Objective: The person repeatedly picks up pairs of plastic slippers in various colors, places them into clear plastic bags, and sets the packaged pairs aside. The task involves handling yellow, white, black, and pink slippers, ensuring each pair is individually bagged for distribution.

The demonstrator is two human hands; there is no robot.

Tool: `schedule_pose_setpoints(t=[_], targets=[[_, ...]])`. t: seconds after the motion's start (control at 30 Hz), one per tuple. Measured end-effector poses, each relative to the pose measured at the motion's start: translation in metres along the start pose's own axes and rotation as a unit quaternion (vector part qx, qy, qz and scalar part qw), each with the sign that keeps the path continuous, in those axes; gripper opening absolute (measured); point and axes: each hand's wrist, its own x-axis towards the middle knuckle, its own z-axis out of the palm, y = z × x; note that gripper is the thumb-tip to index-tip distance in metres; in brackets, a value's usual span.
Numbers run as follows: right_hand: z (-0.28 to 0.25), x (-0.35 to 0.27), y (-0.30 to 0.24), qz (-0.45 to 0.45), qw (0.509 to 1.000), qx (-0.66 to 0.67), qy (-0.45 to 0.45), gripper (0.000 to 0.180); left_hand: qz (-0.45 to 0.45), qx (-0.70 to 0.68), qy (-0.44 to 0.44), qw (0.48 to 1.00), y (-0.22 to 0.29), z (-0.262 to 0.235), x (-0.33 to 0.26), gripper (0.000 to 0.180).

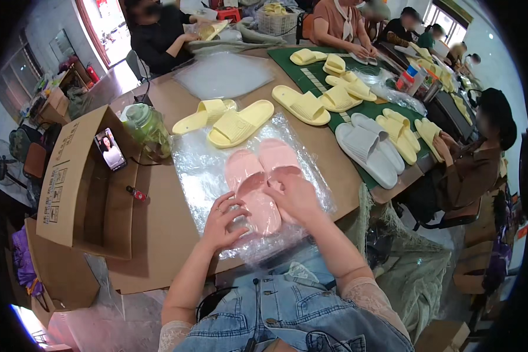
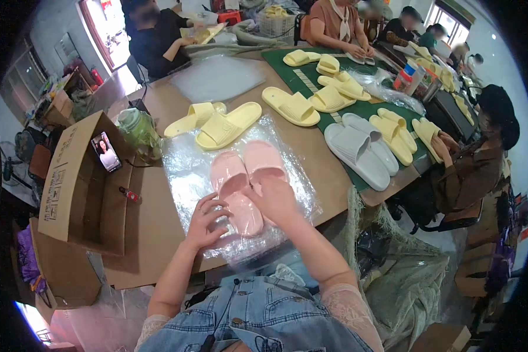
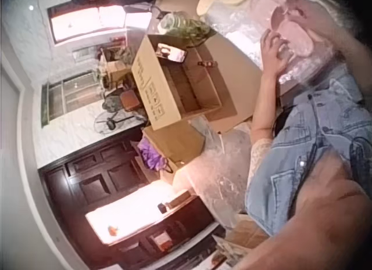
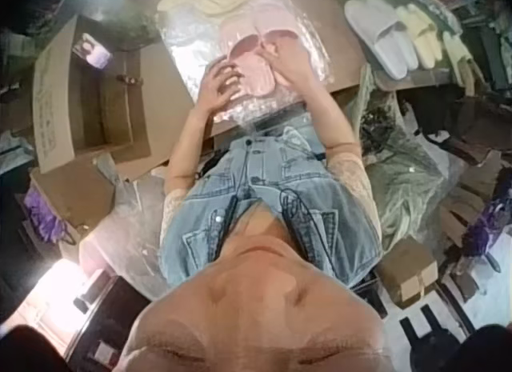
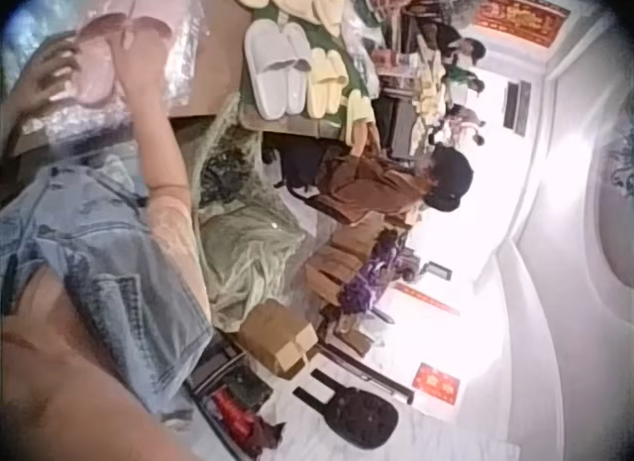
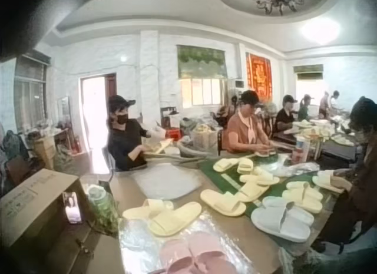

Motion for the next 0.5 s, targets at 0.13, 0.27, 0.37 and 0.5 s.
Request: schedule_pose_setpoints(t=[0.13, 0.27, 0.37, 0.5], targets=[[0.069, 0.014, 0.013, 0.012, 0.995, -0.076, 0.061, 0.039, 0.005, -0.004, 0.002, 1.000, 0.001, -0.002, -0.002, 0.039], [0.078, 0.014, 0.021, 0.040, 0.997, -0.005, 0.060, 0.031, 0.023, -0.004, 0.002, 1.000, 0.003, -0.003, 0.002, 0.040], [0.078, 0.013, 0.025, 0.022, 0.998, -0.001, 0.063, 0.027, -0.019, -0.044, 0.016, 0.999, 0.008, -0.003, -0.001, 0.040], [0.070, 0.008, 0.022, 0.057, 0.998, 0.010, 0.028, 0.027, -0.075, -0.046, 0.094, 0.992, 0.002, 0.003, -0.009, 0.041]])
